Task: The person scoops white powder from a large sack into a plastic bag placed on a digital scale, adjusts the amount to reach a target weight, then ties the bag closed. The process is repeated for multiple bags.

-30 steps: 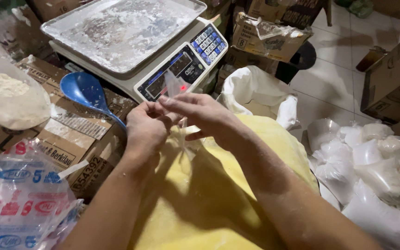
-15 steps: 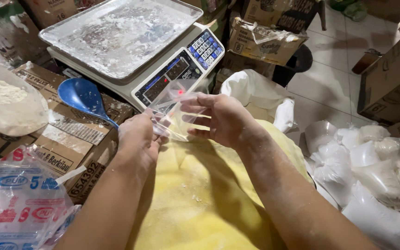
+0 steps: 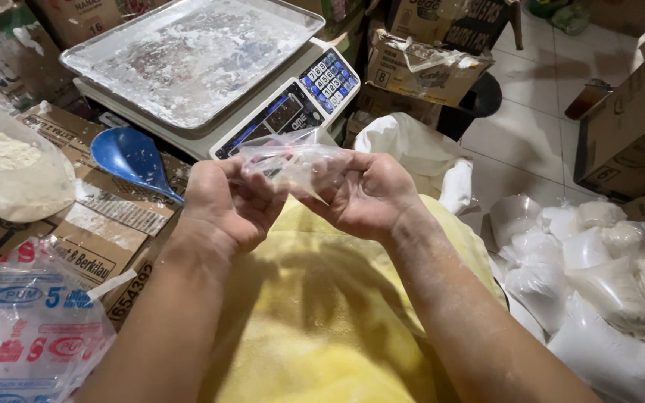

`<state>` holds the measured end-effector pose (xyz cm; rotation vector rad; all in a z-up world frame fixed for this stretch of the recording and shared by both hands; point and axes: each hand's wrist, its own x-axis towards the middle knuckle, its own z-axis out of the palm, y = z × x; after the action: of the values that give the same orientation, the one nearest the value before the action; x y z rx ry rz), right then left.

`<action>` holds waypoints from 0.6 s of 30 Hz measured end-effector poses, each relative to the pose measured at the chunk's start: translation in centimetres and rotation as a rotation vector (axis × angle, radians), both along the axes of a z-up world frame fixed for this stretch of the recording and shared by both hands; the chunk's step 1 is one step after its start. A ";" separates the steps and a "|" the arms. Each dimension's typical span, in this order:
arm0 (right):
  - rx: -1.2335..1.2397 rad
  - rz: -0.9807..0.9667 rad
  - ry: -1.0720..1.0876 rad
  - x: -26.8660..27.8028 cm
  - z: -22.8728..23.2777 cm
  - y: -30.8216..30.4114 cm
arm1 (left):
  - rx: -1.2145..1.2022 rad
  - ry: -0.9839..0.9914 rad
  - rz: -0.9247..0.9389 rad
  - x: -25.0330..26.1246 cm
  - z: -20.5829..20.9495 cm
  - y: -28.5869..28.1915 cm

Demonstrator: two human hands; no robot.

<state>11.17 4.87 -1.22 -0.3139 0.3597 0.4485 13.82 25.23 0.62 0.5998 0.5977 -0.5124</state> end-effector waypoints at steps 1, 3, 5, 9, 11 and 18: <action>0.000 0.041 -0.037 0.1 -0.2 -0.2 | -0.056 -0.044 -0.035 -0.1 0.2 0.0; 0.000 0.121 -0.112 0.2 -0.5 -0.6 | -0.054 -0.087 -0.066 -0.2 0.0 0.0; 0.008 0.114 -0.036 0.0 -0.3 -1.0 | 0.059 -0.082 -0.060 0.0 -0.7 0.3; -0.307 0.041 0.096 -0.4 0.4 -1.4 | -0.341 -0.266 -0.190 0.7 -2.7 0.5; -0.224 0.111 0.018 -0.5 0.5 -1.7 | -0.595 -0.411 -0.370 1.0 -3.0 0.6; 0.156 0.248 -0.049 -0.8 0.4 -3.1 | -0.161 -0.075 -0.131 0.7 -0.7 1.7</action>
<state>10.40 1.78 -0.87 -0.2174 0.2368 0.7069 14.50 26.91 -0.09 0.5045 0.4430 -0.6517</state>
